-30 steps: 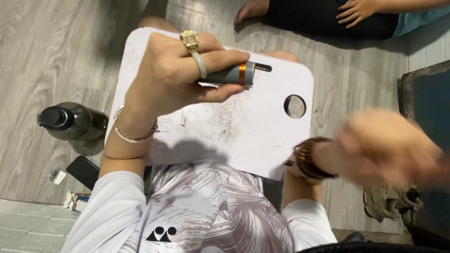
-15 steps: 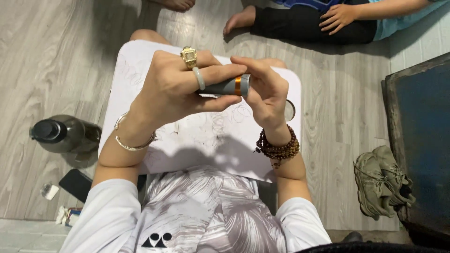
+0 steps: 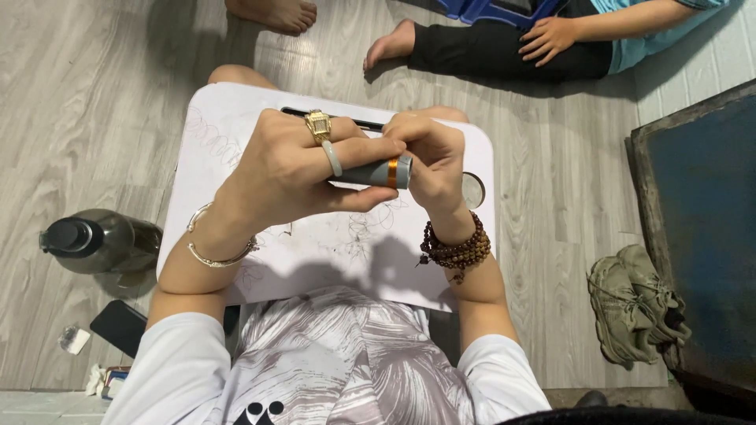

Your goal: Winding thin copper wire around a plastic cylinder to create an electronic component

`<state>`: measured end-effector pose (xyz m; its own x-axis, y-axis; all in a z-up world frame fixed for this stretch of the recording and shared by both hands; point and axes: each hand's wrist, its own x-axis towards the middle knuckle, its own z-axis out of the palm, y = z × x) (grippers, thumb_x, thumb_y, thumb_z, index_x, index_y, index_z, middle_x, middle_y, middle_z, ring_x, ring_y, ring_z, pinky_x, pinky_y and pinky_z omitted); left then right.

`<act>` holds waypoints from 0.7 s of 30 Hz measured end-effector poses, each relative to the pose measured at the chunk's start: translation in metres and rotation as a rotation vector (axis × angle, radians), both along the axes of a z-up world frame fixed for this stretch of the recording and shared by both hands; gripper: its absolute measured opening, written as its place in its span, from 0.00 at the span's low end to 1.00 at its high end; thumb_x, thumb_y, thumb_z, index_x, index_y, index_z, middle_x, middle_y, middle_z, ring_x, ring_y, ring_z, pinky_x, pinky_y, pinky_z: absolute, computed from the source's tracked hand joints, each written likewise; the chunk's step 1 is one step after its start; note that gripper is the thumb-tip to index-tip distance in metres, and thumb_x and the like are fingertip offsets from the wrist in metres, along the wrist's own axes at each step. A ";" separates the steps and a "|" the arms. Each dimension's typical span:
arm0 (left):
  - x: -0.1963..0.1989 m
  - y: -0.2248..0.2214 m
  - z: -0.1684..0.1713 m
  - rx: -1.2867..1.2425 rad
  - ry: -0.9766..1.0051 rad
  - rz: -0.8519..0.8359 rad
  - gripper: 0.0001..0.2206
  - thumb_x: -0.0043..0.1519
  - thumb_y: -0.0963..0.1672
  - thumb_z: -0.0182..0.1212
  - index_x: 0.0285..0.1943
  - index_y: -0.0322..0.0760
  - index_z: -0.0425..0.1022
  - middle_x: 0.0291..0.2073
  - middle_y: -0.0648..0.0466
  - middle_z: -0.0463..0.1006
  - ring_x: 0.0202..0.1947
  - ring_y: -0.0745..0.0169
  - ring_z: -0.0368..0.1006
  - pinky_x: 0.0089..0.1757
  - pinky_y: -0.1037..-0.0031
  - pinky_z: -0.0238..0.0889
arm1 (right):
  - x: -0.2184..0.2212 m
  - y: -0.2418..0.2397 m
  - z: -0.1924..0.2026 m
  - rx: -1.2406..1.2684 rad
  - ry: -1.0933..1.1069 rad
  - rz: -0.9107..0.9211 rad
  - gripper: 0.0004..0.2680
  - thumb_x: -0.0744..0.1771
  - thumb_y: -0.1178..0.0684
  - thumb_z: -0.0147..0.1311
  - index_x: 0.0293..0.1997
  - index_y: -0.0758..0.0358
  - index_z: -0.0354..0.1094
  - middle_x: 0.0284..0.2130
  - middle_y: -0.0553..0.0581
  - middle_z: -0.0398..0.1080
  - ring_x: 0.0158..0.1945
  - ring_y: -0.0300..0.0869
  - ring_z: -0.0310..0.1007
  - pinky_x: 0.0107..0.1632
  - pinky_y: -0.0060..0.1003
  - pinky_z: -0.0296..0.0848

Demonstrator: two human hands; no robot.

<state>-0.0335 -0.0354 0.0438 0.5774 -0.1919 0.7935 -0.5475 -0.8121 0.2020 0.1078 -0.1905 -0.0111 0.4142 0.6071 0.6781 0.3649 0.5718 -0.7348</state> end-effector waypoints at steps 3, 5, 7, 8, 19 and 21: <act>-0.003 -0.001 0.005 0.003 -0.008 -0.047 0.15 0.64 0.49 0.72 0.55 0.40 0.79 0.34 0.56 0.80 0.26 0.65 0.72 0.30 0.75 0.63 | 0.013 0.001 -0.001 -0.102 0.013 0.150 0.11 0.69 0.45 0.52 0.37 0.63 0.67 0.28 0.53 0.67 0.30 0.39 0.64 0.36 0.33 0.64; -0.005 0.000 0.001 0.061 0.013 -0.002 0.16 0.67 0.52 0.68 0.62 0.51 0.77 0.34 0.63 0.78 0.22 0.70 0.64 0.27 0.77 0.57 | 0.027 0.003 -0.005 -0.188 0.060 0.370 0.11 0.69 0.45 0.54 0.39 0.63 0.70 0.34 0.54 0.72 0.34 0.38 0.69 0.38 0.30 0.68; -0.005 0.000 0.004 0.105 0.005 0.027 0.16 0.67 0.52 0.68 0.59 0.49 0.77 0.34 0.63 0.78 0.23 0.68 0.67 0.26 0.75 0.57 | 0.034 0.002 0.004 -0.233 0.028 0.369 0.08 0.69 0.49 0.54 0.39 0.64 0.71 0.35 0.57 0.72 0.37 0.40 0.70 0.42 0.32 0.69; -0.006 0.001 0.005 0.151 0.002 0.051 0.15 0.66 0.52 0.68 0.56 0.46 0.78 0.33 0.62 0.78 0.25 0.67 0.70 0.24 0.73 0.56 | 0.037 0.003 0.008 -0.276 0.000 0.365 0.06 0.68 0.52 0.55 0.38 0.64 0.72 0.36 0.59 0.73 0.40 0.43 0.71 0.46 0.34 0.71; -0.007 0.008 -0.003 0.160 0.065 0.036 0.14 0.63 0.54 0.69 0.53 0.53 0.79 0.34 0.62 0.77 0.31 0.67 0.75 0.26 0.72 0.60 | 0.066 -0.018 0.021 -0.332 -0.146 0.345 0.09 0.68 0.54 0.50 0.41 0.73 0.71 0.23 0.61 0.65 0.27 0.43 0.63 0.34 0.34 0.64; -0.010 0.007 -0.002 0.139 0.074 0.021 0.14 0.62 0.54 0.68 0.52 0.54 0.79 0.33 0.60 0.77 0.31 0.66 0.76 0.25 0.72 0.59 | 0.069 0.007 0.030 -0.404 -0.177 0.421 0.10 0.68 0.54 0.50 0.42 0.75 0.71 0.21 0.60 0.63 0.25 0.42 0.60 0.32 0.33 0.62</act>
